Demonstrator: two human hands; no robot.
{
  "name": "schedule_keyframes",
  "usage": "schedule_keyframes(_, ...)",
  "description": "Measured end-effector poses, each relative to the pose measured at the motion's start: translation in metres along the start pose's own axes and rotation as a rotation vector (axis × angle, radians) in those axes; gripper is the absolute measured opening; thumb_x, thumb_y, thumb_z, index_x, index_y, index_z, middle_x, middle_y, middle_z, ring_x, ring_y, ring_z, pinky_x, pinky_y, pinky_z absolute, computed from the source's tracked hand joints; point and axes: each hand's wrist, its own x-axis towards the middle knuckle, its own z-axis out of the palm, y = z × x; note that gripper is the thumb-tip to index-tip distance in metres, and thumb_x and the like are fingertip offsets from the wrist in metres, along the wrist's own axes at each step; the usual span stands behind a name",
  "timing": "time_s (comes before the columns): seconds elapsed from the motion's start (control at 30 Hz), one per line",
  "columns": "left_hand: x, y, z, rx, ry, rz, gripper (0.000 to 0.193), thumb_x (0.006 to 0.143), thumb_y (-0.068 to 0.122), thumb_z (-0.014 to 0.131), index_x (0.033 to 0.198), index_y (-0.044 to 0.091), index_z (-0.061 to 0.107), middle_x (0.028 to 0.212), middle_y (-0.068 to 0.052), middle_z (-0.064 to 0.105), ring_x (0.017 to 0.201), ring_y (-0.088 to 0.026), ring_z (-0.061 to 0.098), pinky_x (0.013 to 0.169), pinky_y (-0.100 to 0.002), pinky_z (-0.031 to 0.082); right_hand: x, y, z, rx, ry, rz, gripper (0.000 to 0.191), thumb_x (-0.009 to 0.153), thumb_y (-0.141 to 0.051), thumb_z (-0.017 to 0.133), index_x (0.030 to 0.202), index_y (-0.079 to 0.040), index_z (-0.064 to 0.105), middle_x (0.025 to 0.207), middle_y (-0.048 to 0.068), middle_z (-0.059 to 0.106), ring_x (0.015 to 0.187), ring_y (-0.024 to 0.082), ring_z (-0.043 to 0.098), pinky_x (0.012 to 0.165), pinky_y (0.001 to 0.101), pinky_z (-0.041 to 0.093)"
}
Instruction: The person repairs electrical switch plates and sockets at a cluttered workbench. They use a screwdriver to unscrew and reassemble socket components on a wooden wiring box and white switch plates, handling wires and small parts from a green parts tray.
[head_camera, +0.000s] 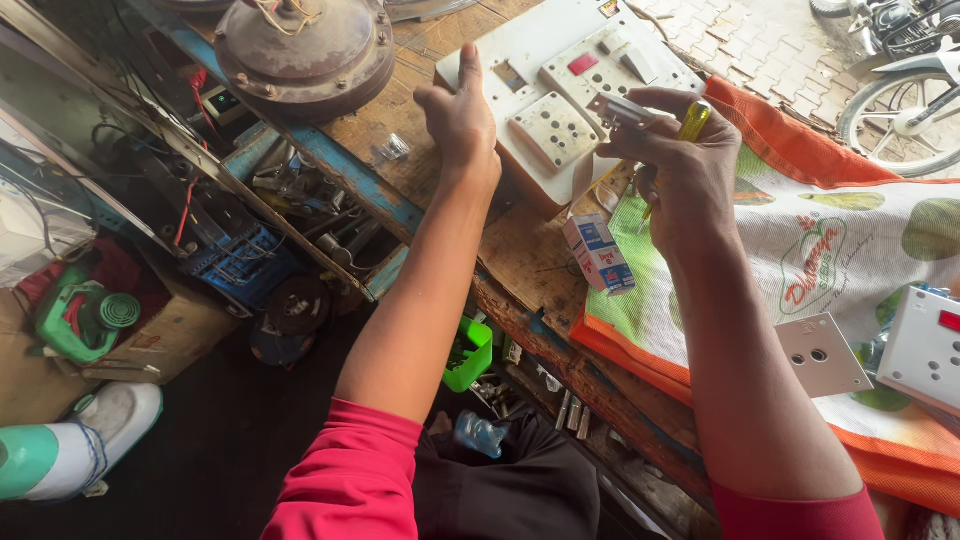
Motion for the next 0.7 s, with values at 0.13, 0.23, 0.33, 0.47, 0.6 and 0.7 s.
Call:
schedule_keyframes(0.13, 0.001, -0.004, -0.001, -0.004, -0.123, 0.284, 0.066, 0.095, 0.051, 0.063, 0.119, -0.008, 0.045, 0.115, -0.023, 0.065, 0.103, -0.025, 0.070, 0.086, -0.034, 0.061, 0.000, -0.007, -0.001, -0.050, 0.077, 0.074, 0.041, 0.087, 0.007, 0.060, 0.127, 0.006, 0.068, 0.106, 0.017, 0.079, 0.086, 0.017, 0.071, 0.049, 0.0190, 0.039)
schedule_keyframes(0.23, -0.003, -0.004, -0.002, -0.048, -0.244, 0.462, 0.066, 0.099, 0.053, 0.061, 0.122, -0.008, 0.047, 0.106, -0.014, 0.062, 0.095, -0.017, 0.064, 0.082, -0.028, 0.056, -0.001, -0.015, -0.006, 0.126, 0.027, 0.145, 0.043, 0.087, 0.003, 0.057, 0.130, 0.007, 0.061, 0.110, 0.017, 0.079, 0.102, 0.023, 0.080, 0.047, 0.0192, 0.038)
schedule_keyframes(0.33, -0.010, 0.001, 0.001, -0.126, -0.384, 0.533, 0.064, 0.104, 0.050, 0.062, 0.124, -0.009, 0.047, 0.095, -0.005, 0.054, 0.085, -0.009, 0.051, 0.077, -0.024, 0.048, -0.001, -0.018, -0.011, 0.341, -0.044, 0.193, 0.050, 0.083, 0.000, 0.059, 0.133, 0.006, 0.059, 0.120, 0.017, 0.078, 0.109, 0.025, 0.080, 0.047, 0.0197, 0.039)
schedule_keyframes(0.47, -0.022, 0.011, 0.006, -0.198, -0.491, 0.575, 0.061, 0.106, 0.046, 0.063, 0.131, -0.005, 0.045, 0.093, 0.000, 0.051, 0.084, -0.006, 0.046, 0.076, -0.022, 0.042, 0.001, -0.012, -0.016, 0.205, 0.001, 0.036, 0.052, 0.088, 0.006, 0.072, 0.138, 0.009, 0.058, 0.124, 0.023, 0.073, 0.108, 0.026, 0.074, 0.054, 0.0205, 0.041)
schedule_keyframes(0.6, -0.031, 0.015, 0.007, -0.223, -0.554, 0.580, 0.059, 0.106, 0.046, 0.064, 0.137, -0.001, 0.044, 0.098, 0.000, 0.055, 0.089, -0.007, 0.050, 0.080, -0.021, 0.045, 0.005, -0.005, -0.019, 0.255, -0.016, -0.100, 0.066, 0.080, 0.021, 0.073, 0.141, 0.007, 0.053, 0.131, 0.025, 0.070, 0.110, 0.028, 0.072, 0.085, 0.0290, 0.060)
schedule_keyframes(0.7, -0.032, 0.015, 0.006, -0.240, -0.603, 0.605, 0.057, 0.109, 0.044, 0.064, 0.138, -0.001, 0.044, 0.104, -0.003, 0.057, 0.094, -0.008, 0.052, 0.085, -0.023, 0.047, 0.008, -0.003, -0.020, 0.284, -0.002, -0.135, 0.069, 0.079, 0.024, 0.073, 0.142, 0.006, 0.051, 0.129, 0.028, 0.070, 0.113, 0.032, 0.074, 0.098, 0.0364, 0.065)
